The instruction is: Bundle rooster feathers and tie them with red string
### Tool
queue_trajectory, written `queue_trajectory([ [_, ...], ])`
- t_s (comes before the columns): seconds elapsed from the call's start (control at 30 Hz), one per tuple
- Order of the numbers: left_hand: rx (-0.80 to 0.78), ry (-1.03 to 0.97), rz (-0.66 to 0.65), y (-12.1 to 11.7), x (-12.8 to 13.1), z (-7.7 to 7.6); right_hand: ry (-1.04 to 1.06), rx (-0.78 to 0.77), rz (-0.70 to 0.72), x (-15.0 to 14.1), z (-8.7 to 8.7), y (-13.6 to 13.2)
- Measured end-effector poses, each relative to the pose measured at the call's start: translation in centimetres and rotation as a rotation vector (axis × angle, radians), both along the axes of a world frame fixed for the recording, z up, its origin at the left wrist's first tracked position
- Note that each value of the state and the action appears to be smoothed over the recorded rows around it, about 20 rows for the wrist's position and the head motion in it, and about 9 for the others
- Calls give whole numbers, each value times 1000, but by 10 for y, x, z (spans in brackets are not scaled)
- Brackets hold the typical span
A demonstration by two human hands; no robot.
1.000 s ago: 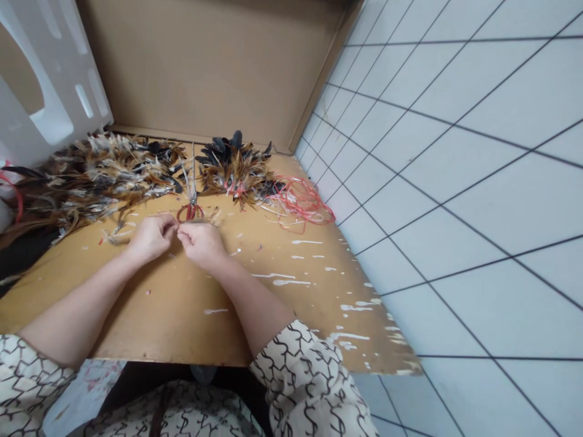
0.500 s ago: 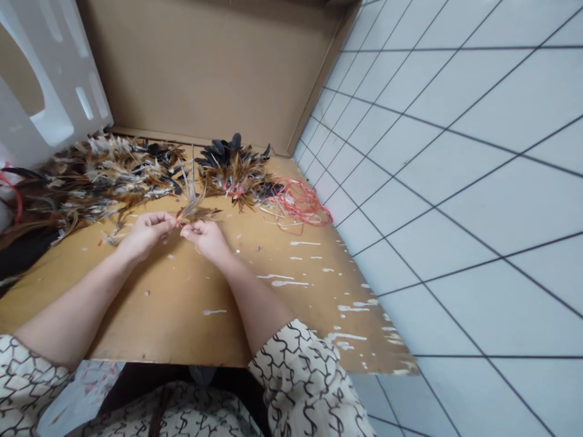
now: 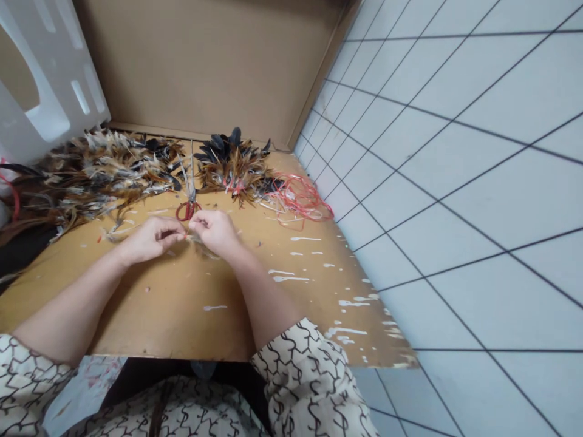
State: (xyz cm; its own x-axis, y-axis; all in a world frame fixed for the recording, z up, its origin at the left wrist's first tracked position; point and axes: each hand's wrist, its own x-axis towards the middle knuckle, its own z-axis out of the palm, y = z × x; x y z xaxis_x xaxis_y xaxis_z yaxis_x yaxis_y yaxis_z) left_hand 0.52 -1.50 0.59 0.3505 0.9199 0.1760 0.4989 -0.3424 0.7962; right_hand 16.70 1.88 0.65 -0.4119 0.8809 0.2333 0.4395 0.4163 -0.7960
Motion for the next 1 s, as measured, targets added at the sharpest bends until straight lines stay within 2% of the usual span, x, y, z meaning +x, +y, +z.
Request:
queue_trajectory([
  [0.07,-135,-149,-40,-1,1,0,146,-204,63,4,-1,4],
  [0.13,-197,-323,-3,-1,3,0,301,-375,119,4,-4,5],
  [0.2,-197,-471,88,0,4,0,412,-438,117,-1,-10,4],
  [0.27,-187,-542,194,3,5,-2,453,-434,82,-8,-17,1],
  [0.33,-171,-515,296,6,5,-5,455,-423,55,-17,-22,-3],
  [0.43,-98,-358,403,7,5,-8,393,-337,21,-27,-27,-8],
  [0.57,43,-88,461,5,6,-7,223,-153,-5,-29,-22,-14],
  [0.7,210,169,377,4,6,-5,6,68,-47,-24,-12,-17],
  [0.8,218,232,220,5,3,-7,-108,130,-39,-14,-4,-14],
  [0.9,79,100,55,4,0,-8,-65,32,7,-3,1,-5],
  [1.0,-133,-160,-4,1,1,-6,143,-249,80,5,-3,5],
])
